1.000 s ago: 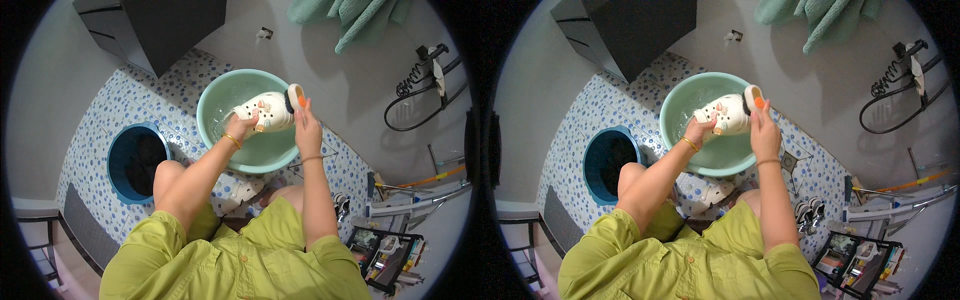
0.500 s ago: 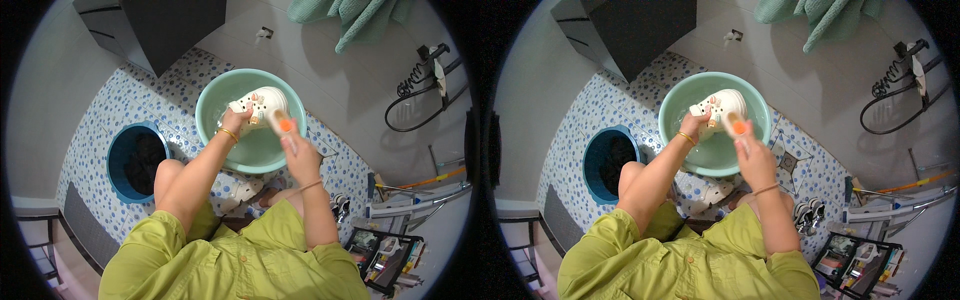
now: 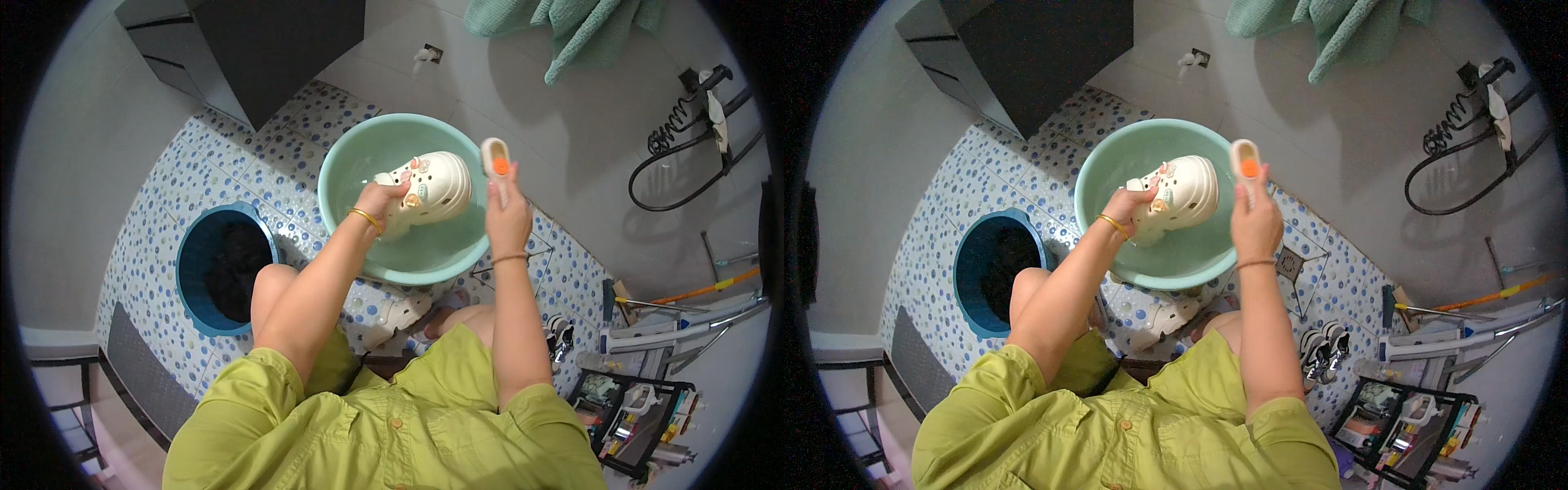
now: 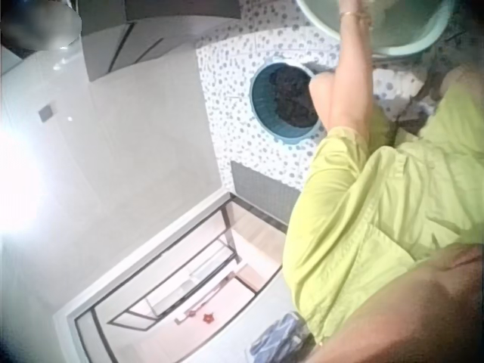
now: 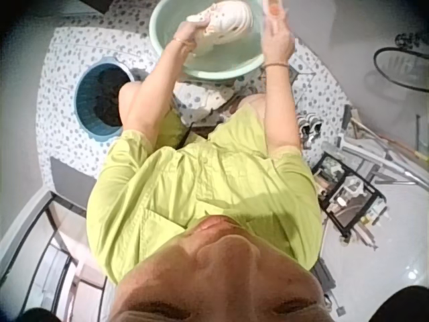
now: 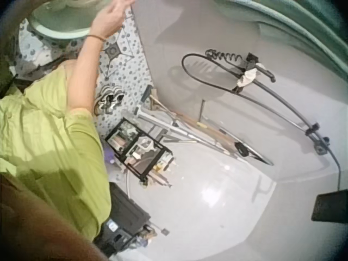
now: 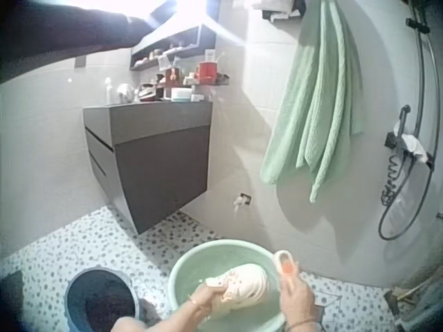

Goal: The person sits on the floor and scrubs a white clog shoe with a brush in a basin of water. They scrub the top, sides, and sole, then remove and scrub the insole separately before placing it back in the shoe.

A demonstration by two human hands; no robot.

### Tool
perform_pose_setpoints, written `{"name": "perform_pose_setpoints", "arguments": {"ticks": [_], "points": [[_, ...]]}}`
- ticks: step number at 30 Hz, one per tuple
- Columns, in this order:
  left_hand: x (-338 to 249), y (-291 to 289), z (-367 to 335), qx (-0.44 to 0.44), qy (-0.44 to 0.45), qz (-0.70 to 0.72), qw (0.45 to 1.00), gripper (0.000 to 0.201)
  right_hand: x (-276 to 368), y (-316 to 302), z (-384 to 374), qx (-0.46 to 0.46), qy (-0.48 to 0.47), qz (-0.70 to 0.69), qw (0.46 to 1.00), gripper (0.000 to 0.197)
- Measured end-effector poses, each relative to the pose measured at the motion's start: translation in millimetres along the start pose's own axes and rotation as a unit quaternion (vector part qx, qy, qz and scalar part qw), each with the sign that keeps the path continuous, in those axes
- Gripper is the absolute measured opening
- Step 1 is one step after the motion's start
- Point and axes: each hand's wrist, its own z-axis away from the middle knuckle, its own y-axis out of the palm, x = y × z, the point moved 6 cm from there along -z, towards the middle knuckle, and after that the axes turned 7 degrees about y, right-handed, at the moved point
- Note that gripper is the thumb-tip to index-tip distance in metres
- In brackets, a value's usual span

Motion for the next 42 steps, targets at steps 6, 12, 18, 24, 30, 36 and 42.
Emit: {"name": "perform_pose_setpoints", "arguments": {"ticks": [6,12,18,24,30,36,42], "points": [[-10.6,-2.2,2.1,0.030,-0.097,0.132,0.986,0.041,-43.4,88.7,2.1,0.214,0.105,0.162,0.957,0.047],[-4.6,-9.8,0.1,0.013,-0.109,0.137,0.984,0.039,-58.6,134.3,18.3,0.419,0.054,0.215,0.881,0.050],[-3.9,-18.6,-2.9,-0.020,-0.101,0.153,0.983,0.037,-2.4,42.5,1.5,0.058,0.047,-0.168,0.983,0.051],[2.2,-8.1,-7.3,-0.010,-0.100,0.114,0.988,0.036,50.8,26.4,40.7,0.040,-0.148,-0.019,0.988,0.054],[12.8,4.1,-1.6,0.005,-0.112,0.074,0.991,0.037,28.7,25.1,-16.4,0.023,-0.036,-0.064,0.997,0.051],[30.9,-9.9,-21.2,0.027,-0.101,0.051,0.993,0.037,30.1,0.8,31.4,0.025,-0.090,0.039,0.995,0.056],[21.3,-12.6,-38.4,0.003,-0.096,0.137,0.986,0.038,26.7,12.6,57.5,0.059,-0.095,0.051,0.992,0.055]]}}
